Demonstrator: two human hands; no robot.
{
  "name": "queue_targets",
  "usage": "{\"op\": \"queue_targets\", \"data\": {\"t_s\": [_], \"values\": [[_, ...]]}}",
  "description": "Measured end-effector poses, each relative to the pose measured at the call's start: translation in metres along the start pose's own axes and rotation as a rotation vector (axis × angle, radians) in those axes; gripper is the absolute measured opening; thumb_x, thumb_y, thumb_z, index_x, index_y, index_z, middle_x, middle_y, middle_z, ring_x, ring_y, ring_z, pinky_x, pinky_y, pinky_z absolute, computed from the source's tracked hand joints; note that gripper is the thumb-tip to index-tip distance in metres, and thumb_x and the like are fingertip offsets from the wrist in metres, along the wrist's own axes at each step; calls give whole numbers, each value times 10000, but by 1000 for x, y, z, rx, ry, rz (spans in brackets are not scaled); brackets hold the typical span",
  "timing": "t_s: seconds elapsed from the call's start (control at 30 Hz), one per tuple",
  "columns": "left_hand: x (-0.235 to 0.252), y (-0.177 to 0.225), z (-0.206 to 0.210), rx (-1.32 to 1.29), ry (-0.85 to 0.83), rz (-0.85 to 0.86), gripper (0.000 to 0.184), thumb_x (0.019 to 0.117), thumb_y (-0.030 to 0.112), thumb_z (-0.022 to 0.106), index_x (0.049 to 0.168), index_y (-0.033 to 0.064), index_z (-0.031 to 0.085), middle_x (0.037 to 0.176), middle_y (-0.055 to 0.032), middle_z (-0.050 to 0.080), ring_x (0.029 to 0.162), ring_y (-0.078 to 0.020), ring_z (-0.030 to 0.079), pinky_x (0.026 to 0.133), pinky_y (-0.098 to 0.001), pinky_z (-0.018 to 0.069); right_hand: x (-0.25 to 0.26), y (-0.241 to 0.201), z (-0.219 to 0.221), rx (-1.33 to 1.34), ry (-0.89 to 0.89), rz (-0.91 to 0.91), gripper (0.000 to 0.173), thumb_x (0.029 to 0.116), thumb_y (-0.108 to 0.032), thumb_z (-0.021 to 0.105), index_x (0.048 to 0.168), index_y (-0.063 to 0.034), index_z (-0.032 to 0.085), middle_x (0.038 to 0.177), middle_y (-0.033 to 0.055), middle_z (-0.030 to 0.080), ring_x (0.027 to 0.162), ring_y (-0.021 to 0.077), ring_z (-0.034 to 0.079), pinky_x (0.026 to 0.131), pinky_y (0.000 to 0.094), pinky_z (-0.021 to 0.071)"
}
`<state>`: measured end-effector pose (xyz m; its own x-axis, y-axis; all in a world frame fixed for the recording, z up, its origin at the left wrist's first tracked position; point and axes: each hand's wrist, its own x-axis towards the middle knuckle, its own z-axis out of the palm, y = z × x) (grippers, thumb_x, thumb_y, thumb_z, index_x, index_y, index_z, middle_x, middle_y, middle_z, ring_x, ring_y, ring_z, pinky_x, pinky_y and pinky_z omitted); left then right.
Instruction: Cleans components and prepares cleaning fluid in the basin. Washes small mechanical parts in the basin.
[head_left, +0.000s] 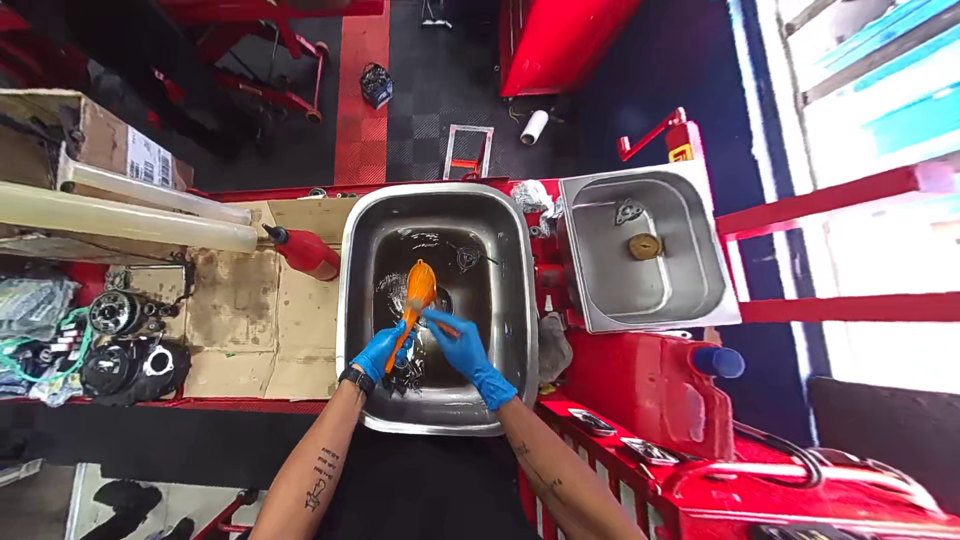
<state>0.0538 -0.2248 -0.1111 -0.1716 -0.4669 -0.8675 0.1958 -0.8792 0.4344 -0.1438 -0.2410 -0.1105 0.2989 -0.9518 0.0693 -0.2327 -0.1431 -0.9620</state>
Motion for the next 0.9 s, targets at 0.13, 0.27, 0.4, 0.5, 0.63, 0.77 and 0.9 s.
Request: {"op": "queue_targets", "data": {"t_s": [0.13,0.27,0.4,0.5,0.63,0.77,0.9], "values": [[2,-11,-3,-40,-65,-24,697,1110,517,119,1165,23,607,674,-6,574,452,-56,463,405,-183,385,-9,0,-7,-12,3,-8,262,998,-94,613,1206,12,731,1214,133,740,1145,170,708,1036,345,562],[5,-12,-4,-168,-132,-61,871,1016,692,12,1034,61,611,630,-13,579,423,-61,467,376,-184,385,-23,-16,-11,70,-89,1,245,1001,-99,624,1194,-3,738,1215,113,742,1154,152,702,1049,343,561],[10,-16,-10,-231,-241,-77,795,1071,608,74,1200,38,613,683,-4,593,421,-41,455,374,-159,379,-16,8,-20,-187,91,-41,269,1003,-87,589,1212,7,729,1232,149,730,1174,218,698,1057,388,551],[9,-9,-4,-218,-150,-54,462,1128,405,292,1256,51,561,815,-29,628,453,-45,487,386,-162,406,3,51,-51,-567,272,148,321,1020,-103,519,1255,-10,716,1293,179,701,1222,311,674,1068,466,527],[6,0,-1,-83,-17,0,378,1130,319,354,1274,32,553,843,-47,636,526,-74,557,451,-191,469,-18,35,-57,-463,33,245,312,1026,-137,533,1255,-39,720,1240,145,729,1151,267,706,1028,455,540],[0,4,6,42,68,38,432,1138,353,305,1235,28,573,808,-41,651,499,-71,531,446,-200,457,-47,-28,-22,-53,-22,10,269,999,-96,608,1219,-2,731,1251,136,726,1179,188,697,1058,361,553],[0,9,13,93,105,57,550,1139,411,213,1279,34,589,802,-49,669,466,-71,492,422,-202,416,-35,-19,-14,-53,58,-45,262,1000,-83,600,1208,6,733,1242,146,728,1187,202,694,1065,366,549]]}}
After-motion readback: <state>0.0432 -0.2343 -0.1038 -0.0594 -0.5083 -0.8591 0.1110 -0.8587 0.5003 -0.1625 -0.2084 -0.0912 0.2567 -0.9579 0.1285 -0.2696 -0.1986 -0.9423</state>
